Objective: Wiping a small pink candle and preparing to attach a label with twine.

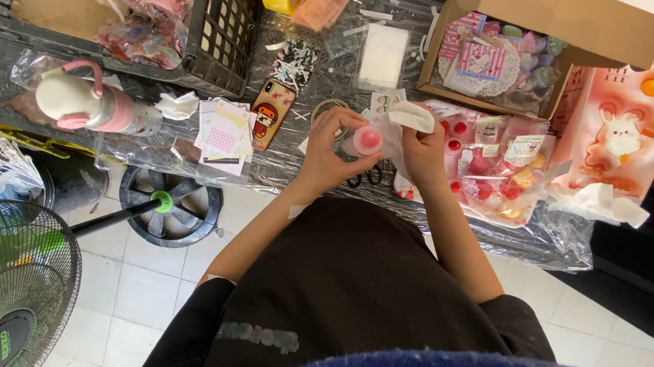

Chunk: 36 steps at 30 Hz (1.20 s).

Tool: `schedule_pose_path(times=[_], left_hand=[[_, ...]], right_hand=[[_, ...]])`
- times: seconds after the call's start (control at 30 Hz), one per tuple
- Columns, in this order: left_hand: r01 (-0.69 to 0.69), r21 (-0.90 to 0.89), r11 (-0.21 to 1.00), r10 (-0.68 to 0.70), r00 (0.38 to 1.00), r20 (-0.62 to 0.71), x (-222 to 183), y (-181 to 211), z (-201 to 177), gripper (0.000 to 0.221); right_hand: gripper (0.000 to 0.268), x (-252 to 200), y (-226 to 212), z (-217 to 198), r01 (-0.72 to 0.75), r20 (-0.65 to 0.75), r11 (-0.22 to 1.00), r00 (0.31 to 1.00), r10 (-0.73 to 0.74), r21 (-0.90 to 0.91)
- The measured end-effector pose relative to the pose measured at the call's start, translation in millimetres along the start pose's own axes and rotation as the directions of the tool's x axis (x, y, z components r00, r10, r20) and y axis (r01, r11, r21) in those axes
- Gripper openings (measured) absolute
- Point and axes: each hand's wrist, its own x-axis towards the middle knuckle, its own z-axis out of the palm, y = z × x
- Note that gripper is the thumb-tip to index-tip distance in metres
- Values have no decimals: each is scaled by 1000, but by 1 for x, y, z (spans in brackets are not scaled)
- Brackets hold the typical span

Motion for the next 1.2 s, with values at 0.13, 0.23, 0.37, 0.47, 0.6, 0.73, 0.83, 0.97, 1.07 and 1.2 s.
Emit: schedule_pose_path(times=[0.13,0.23,0.37,0.47,0.6,0.73,0.83,0.97,1.07,1.2], left_hand=[[59,-126,990,-53,997,48,-1,-12,-2,47],[7,24,1000,-9,995,96,1,-17,3,57],[132,-187,973,-102,982,158,0,-24,27,61],[209,-209,955,-154,956,251,6,-9,36,61],[195,-126,973,-152,945,291,10,3,46,61],[189,-42,981,-169,942,289,6,2,66,64],[210,-151,966,-167,953,254,7,6,89,62],[213,-181,960,-178,965,190,15,20,115,60],[175,-132,976,-157,979,133,17,25,131,60],[150,-130,980,-142,987,71,12,47,148,56]], right_hand=[[15,5,6,-18,17,6,995,1000,-17,-96],[10,5,13,-33,9,37,990,999,-4,-142],[12,-7,-4,-40,-117,-158,986,983,97,-121],[16,-21,-17,-48,-169,-167,985,972,164,-17],[18,-40,-2,-83,-180,-193,983,966,172,-25],[20,-47,-12,-123,-248,-377,965,889,261,84],[24,-48,-34,-162,6,-479,974,871,106,226],[26,-50,-62,-229,17,-592,989,803,73,144],[30,-45,-75,-271,75,-629,994,777,-11,75],[33,-27,-68,-319,184,-654,982,748,-114,40]])
